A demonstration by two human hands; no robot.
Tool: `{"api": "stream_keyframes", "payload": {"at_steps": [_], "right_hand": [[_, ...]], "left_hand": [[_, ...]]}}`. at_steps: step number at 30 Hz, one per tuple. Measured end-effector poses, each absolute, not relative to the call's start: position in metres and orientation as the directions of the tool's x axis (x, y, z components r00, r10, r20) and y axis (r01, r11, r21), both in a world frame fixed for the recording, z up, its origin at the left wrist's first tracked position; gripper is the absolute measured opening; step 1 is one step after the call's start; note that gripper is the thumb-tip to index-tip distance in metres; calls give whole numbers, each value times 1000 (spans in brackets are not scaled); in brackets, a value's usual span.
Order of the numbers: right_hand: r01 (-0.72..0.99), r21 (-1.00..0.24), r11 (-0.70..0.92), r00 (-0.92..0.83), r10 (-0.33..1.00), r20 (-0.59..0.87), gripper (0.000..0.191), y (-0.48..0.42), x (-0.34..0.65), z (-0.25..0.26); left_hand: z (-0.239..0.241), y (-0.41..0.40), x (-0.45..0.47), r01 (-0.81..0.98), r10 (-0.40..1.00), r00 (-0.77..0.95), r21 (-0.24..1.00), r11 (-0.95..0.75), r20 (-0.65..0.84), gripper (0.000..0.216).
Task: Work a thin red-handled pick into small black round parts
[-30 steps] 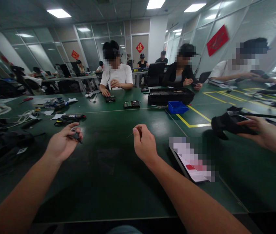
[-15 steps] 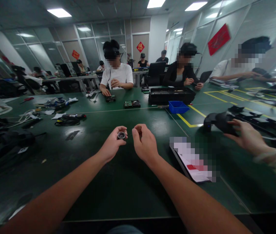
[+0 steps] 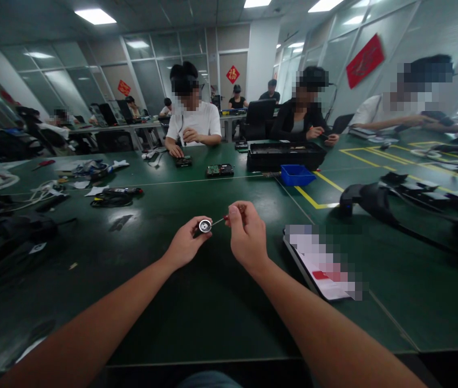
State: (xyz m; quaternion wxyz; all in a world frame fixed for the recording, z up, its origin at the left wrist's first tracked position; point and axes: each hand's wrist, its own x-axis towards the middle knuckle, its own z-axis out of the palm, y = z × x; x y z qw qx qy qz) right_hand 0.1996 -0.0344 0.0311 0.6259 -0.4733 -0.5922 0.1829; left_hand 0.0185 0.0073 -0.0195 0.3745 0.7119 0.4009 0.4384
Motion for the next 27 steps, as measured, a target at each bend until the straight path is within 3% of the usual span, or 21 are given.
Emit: {"api": "stream_keyframes", "payload": {"at_steps": [9, 27], "right_hand": [[437, -763, 477, 176, 786, 593, 17, -31, 201, 26], [443, -760, 476, 149, 797, 586, 16, -32, 201, 27]], "left_hand": [[-18, 6, 20, 252, 898, 280, 876, -411, 340, 35], [-14, 6, 17, 281, 898, 278, 865, -416, 341, 37]]}}
